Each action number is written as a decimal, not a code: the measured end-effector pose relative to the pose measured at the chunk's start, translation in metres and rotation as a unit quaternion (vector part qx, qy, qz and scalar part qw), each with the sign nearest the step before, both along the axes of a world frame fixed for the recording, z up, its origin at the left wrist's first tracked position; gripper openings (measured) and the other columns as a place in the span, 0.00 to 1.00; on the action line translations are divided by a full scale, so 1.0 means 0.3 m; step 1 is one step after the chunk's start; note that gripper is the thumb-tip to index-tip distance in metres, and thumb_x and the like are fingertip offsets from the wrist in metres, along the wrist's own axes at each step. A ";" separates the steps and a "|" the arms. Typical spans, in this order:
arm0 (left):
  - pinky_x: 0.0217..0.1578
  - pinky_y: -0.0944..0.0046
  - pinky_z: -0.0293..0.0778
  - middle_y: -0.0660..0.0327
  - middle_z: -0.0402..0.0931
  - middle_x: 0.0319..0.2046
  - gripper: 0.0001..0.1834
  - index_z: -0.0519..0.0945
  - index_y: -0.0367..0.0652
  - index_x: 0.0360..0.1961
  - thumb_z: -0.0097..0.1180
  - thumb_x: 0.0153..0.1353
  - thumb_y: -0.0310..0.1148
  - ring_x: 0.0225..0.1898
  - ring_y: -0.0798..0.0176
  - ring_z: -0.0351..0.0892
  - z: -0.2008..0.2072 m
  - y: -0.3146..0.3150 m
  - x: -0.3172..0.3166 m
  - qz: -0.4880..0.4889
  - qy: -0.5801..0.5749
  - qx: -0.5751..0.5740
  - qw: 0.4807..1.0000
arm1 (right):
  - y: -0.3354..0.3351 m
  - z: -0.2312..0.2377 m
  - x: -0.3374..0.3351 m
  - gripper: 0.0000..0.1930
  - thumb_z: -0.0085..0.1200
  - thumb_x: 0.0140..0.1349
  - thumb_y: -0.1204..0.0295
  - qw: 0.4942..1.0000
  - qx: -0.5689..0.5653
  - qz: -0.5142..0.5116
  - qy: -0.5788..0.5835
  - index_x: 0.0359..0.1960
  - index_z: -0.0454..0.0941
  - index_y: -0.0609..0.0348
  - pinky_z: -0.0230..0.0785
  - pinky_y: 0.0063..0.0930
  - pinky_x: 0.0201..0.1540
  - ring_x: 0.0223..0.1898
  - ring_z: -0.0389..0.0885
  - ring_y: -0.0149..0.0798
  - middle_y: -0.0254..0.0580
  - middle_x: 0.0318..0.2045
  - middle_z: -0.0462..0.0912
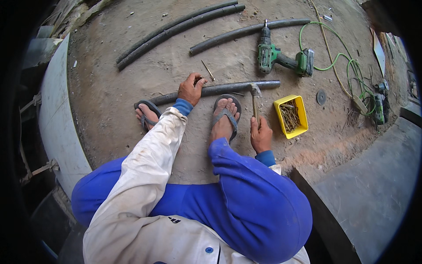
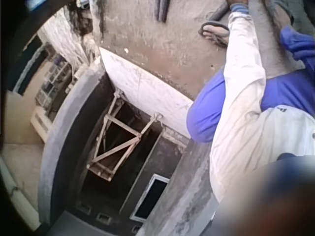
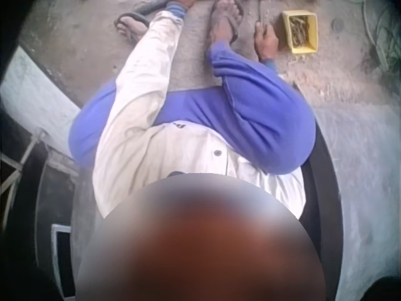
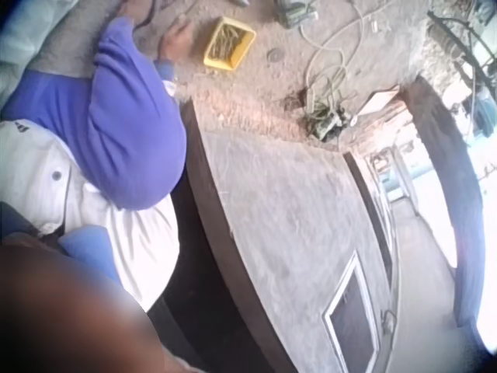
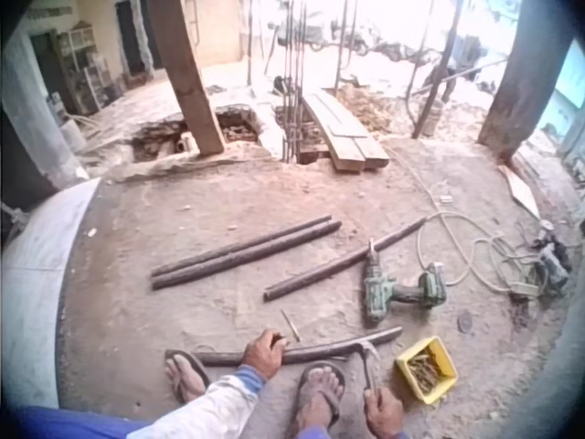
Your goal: The person sits on the floor and uses a hammer to tap nails into a metal pipe, then uses a cordless drill to drive the nails further. The person repeats this process on multiple pipes, occasionally inspecting the work.
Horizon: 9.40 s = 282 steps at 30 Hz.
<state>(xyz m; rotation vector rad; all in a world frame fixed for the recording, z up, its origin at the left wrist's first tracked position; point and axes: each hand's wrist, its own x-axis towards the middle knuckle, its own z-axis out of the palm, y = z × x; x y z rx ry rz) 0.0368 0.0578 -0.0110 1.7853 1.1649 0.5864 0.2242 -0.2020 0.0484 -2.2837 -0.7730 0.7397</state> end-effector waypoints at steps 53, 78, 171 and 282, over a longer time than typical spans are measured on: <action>0.43 0.61 0.83 0.56 0.91 0.37 0.10 0.87 0.41 0.46 0.67 0.69 0.34 0.40 0.63 0.90 0.035 -0.121 -0.116 0.095 -0.051 -0.042 0.993 | 0.017 -0.001 0.018 0.19 0.49 0.81 0.53 0.986 -0.015 0.019 -0.163 0.48 0.78 0.59 0.73 0.51 0.31 0.28 0.86 0.62 0.57 0.25 0.83; 0.40 0.60 0.83 0.57 0.91 0.38 0.10 0.90 0.47 0.48 0.70 0.68 0.35 0.38 0.60 0.92 0.042 -0.089 -0.109 0.077 -0.014 -0.004 0.997 | 0.275 0.260 -0.044 0.28 0.54 0.76 0.66 0.931 0.097 0.345 -0.076 0.75 0.64 0.51 0.78 0.58 0.41 0.41 0.86 0.70 0.67 0.43 0.86; 0.43 0.66 0.82 0.61 0.92 0.36 0.06 0.92 0.42 0.41 0.71 0.66 0.31 0.38 0.70 0.88 0.050 -0.101 -0.115 0.054 -0.043 -0.095 0.993 | 0.223 0.301 -0.017 0.23 0.54 0.76 0.65 0.969 0.120 0.208 -0.051 0.70 0.70 0.50 0.77 0.60 0.36 0.34 0.85 0.71 0.66 0.33 0.85; 0.47 0.57 0.86 0.54 0.87 0.42 0.19 0.82 0.35 0.52 0.62 0.73 0.42 0.43 0.58 0.89 0.247 -0.214 -0.004 0.032 -0.286 -0.569 0.771 | 0.305 0.259 0.078 0.50 0.64 0.65 0.55 0.835 -0.027 0.530 0.146 0.84 0.46 0.43 0.76 0.51 0.60 0.56 0.84 0.66 0.67 0.55 0.84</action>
